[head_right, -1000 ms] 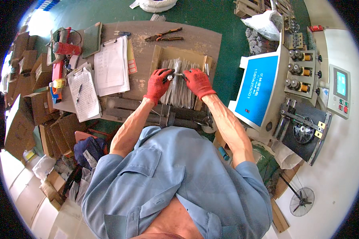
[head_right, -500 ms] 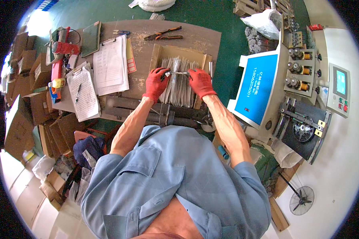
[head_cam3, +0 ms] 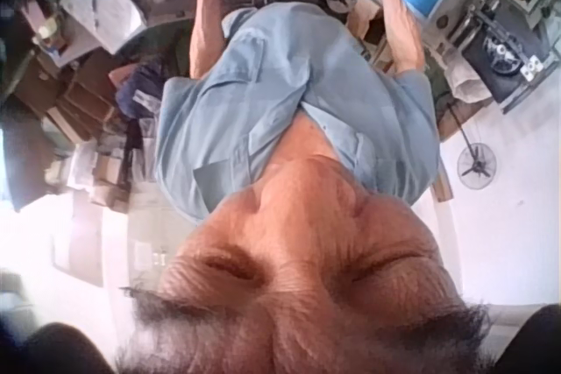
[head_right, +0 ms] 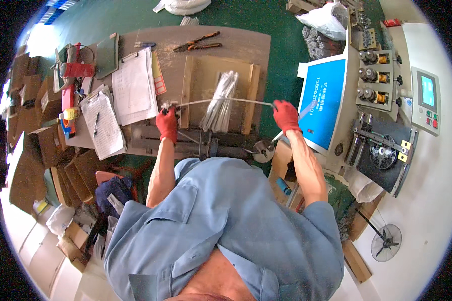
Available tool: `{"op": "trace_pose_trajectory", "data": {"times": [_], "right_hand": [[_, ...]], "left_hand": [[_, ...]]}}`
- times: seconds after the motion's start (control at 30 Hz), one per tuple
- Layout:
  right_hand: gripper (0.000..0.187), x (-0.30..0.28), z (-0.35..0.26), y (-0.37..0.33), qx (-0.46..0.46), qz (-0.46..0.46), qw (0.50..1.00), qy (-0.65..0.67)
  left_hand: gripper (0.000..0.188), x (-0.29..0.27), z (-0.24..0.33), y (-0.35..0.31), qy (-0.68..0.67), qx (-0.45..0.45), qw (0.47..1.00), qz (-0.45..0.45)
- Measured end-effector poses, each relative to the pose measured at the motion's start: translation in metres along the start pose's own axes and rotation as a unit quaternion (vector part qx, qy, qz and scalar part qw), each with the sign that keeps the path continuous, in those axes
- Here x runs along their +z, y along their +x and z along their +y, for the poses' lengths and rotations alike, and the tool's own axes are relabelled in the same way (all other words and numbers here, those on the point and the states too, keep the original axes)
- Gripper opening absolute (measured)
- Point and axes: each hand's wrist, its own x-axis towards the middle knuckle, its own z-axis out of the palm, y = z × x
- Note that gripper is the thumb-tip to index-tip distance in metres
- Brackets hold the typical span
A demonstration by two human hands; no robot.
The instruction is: The person gathers a bundle of thin metal rods and secures them with a white tie using both hands. They then place the bundle into a cardboard box and write on a yellow document with a pen.
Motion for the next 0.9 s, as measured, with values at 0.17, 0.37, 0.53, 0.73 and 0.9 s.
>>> {"op": "trace_pose_trajectory", "data": {"times": [0.17, 0.37, 0.53, 0.73, 0.9], "right_hand": [[0.021, 0.024, 0.013, -0.003, 0.044, 0.101, 0.99, 0.088], [0.019, 0.027, -0.019, -0.008, 0.14, 0.079, 0.87, 0.466], [0.015, 0.015, -0.091, -0.003, 0.083, -0.044, 0.614, 0.784], [0.031, 0.006, -0.152, 0.009, -0.075, -0.055, 0.516, 0.851], [0.032, -0.004, -0.141, -0.003, -0.037, -0.083, 0.55, 0.831]], "left_hand": [[0.02, 0.01, -0.032, 0.01, -0.072, 0.08, 0.994, 0.029], [0.026, 0.013, 0.003, 0.022, -0.268, 0.03, 0.961, -0.063], [0.041, 0.044, 0.053, 0.028, -0.653, -0.084, 0.712, -0.244], [0.038, 0.058, 0.071, 0.027, -0.72, -0.102, 0.573, -0.377], [0.03, 0.037, 0.051, 0.052, -0.677, -0.181, 0.664, -0.261]]}}
